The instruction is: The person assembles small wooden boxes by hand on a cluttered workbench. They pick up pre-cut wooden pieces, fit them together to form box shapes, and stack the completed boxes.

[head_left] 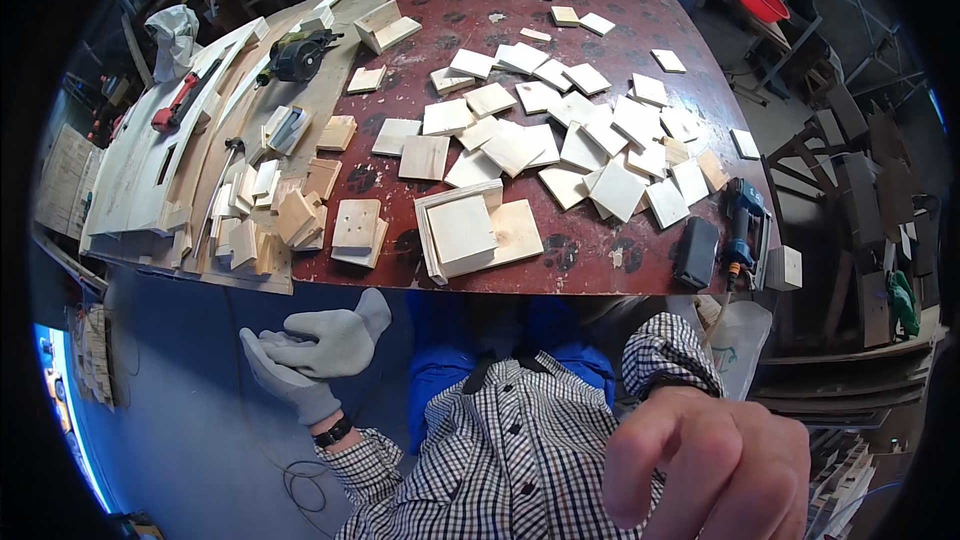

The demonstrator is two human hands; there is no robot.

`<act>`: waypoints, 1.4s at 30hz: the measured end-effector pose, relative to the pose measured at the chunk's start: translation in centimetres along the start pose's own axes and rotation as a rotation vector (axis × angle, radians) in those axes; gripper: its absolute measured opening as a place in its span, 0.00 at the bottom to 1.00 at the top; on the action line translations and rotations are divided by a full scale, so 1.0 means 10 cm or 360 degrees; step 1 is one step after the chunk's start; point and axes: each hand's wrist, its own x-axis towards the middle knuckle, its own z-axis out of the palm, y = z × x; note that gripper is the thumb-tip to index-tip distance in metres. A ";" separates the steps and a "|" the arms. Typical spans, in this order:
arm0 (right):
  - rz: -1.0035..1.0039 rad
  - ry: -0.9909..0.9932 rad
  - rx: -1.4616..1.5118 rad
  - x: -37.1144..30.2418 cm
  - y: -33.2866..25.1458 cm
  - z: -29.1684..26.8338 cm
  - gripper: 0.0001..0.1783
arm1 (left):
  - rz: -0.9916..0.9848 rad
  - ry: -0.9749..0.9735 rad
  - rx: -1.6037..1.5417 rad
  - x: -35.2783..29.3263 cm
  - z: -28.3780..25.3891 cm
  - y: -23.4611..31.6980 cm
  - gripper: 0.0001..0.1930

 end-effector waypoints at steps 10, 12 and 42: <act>0.0378 0.0070 -0.0162 0.12 -0.38 0.01 0.08 | 0.1516 -0.0156 0.0969 0.01 -0.06 0.58 0.25; 0.0436 0.0033 -0.0209 0.17 -0.47 -0.01 0.08 | 0.0825 -0.0300 0.0461 -0.05 -0.13 0.72 0.24; 0.1047 -0.0075 -0.0592 0.33 -0.46 0.12 0.20 | 0.0004 -0.0395 -0.0196 -0.44 0.30 1.19 0.18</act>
